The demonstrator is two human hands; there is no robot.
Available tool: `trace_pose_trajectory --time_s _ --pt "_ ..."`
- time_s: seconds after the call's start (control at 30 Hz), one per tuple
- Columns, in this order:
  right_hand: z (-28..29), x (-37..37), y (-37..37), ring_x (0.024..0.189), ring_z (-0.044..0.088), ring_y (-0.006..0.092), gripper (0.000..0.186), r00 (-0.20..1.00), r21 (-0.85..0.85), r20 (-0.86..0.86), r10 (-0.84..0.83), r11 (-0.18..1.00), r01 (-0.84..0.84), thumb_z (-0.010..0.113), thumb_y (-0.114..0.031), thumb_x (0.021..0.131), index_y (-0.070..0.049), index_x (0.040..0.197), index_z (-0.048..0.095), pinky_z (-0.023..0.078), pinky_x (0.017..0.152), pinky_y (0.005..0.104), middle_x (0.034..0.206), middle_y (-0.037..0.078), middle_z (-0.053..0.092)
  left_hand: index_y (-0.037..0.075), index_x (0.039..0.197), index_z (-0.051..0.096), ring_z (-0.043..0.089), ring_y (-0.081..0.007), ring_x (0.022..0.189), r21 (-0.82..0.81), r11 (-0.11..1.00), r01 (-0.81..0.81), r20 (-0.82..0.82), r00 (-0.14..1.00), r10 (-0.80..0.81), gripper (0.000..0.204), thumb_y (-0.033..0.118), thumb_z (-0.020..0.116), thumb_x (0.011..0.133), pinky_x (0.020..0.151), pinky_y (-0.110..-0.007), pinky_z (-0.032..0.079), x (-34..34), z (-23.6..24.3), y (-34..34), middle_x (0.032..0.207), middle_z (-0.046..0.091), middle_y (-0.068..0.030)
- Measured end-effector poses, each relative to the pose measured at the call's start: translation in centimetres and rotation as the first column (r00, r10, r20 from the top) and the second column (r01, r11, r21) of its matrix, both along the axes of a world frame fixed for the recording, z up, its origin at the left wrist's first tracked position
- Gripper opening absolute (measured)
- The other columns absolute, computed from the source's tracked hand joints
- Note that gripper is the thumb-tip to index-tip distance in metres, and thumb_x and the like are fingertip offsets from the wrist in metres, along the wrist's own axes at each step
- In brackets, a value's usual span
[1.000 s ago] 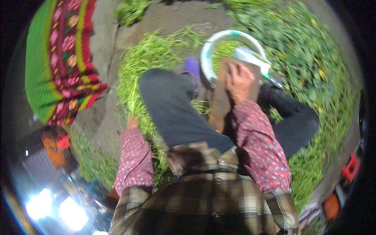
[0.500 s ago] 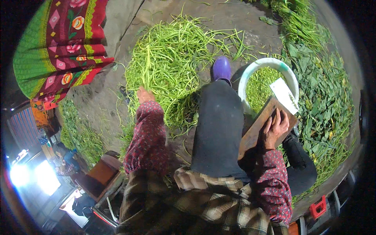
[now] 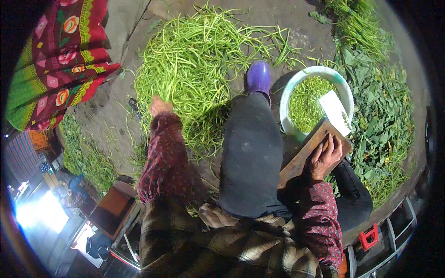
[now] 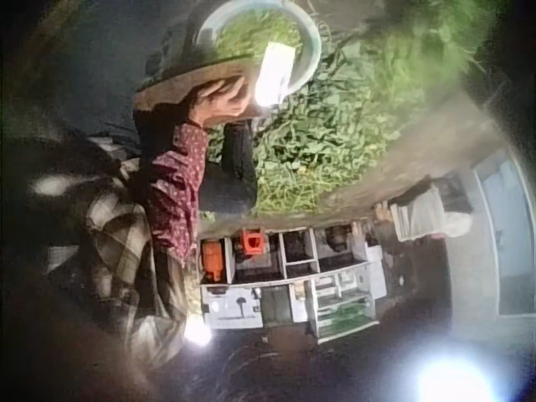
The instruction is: The person sits on the ground and uses a knife to chop green vegetables on a wooden board, collecting the chopped pieces into a white bowl. The person repeatedly gathers vegetables, chops them, and transfers the pieces into the bowl.
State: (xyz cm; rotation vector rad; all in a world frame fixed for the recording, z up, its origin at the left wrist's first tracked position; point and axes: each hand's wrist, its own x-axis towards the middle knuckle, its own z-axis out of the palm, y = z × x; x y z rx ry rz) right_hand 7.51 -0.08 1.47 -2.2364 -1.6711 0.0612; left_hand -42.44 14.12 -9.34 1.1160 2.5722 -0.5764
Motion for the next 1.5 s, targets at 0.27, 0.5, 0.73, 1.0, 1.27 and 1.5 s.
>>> trace_pose_trajectory --time_s 0.27,0.5,0.73,1.0,1.27,1.5 --pt "-0.6 1.8 -0.9 0.109 0.043 0.0322 0.039 0.999 0.020 -0.013 0.035 0.999 -0.035 0.058 -0.012 0.077 -0.007 0.116 0.054 0.032 0.093 0.0435 0.118 0.016 0.047 0.004 0.101 0.063 0.055 -0.0300 0.104 0.208 0.978 -0.008 0.172 0.985 -0.028 0.048 0.037 0.070 0.067 0.087 -0.038 0.044 -4.6 8.4 1.2 0.106 0.060 -0.0196" --pt "-1.2 3.3 -1.7 0.113 0.040 0.0345 0.049 0.996 0.009 -0.044 0.074 0.997 -0.074 0.059 -0.009 0.073 -0.012 0.121 0.050 0.031 0.094 0.0443 0.122 0.017 0.044 0.001 0.084 0.061 0.058 -0.0143 0.064 0.356 0.887 -0.295 0.802 0.584 -0.128 0.016 0.017 0.059 0.083 0.063 -0.028 0.047 -8.7 24.1 2.2 0.075 0.062 -0.0059" --pt "0.8 3.2 -3.2 0.114 0.039 0.0371 0.052 0.973 0.052 -0.193 0.124 0.992 -0.116 0.058 0.001 0.069 -0.008 0.119 0.049 0.033 0.094 0.0433 0.121 0.019 0.042 -0.003 0.095 0.064 0.061 -0.0226 0.084 0.553 0.819 -0.156 0.452 0.881 -0.137 0.039 0.029 0.069 0.074 0.077 -0.034 0.045 -12.5 24.9 3.2 0.090 0.066 -0.0124" --pt "3.3 3.1 -3.6 0.107 0.044 0.0390 0.043 0.919 0.183 -0.364 0.150 0.979 -0.087 0.058 0.002 0.071 -0.002 0.113 0.050 0.038 0.092 0.0404 0.116 0.023 0.043 0.000 0.089 0.057 0.053 -0.0136 0.058 0.567 0.609 -0.554 0.823 0.401 -0.402 0.015 0.015 0.059 0.085 0.050 -0.030 0.047 -2.3 28.4 5.2 0.067 0.055 -0.0036" --pt "8.9 0.6 -2.4 0.102 0.051 0.0354 0.027 0.765 0.305 -0.552 0.330 0.935 -0.184 0.059 -0.007 0.077 0.002 0.102 0.055 0.041 0.089 0.0403 0.106 0.021 0.054 0.005 0.095 0.049 0.044 -0.0147 0.069 0.264 0.863 -0.431 0.817 -0.376 -0.437 0.022 0.026 0.046 0.093 0.075 -0.031 0.043 15.7 30.2 4.2 0.067 0.041 0.0018" --pt "12.0 0.1 -2.3 0.108 0.049 0.0294 0.042 0.543 0.388 -0.704 0.458 0.888 -0.247 0.056 -0.024 0.086 0.003 0.116 0.049 0.039 0.093 0.0374 0.109 0.020 0.054 0.003 0.098 0.051 0.047 -0.0144 0.069 0.105 0.992 -0.076 0.826 -0.549 -0.130 0.013 0.012 0.053 0.089 0.067 -0.028 0.042 30.6 21.3 -8.0 0.075 0.049 -0.0020"
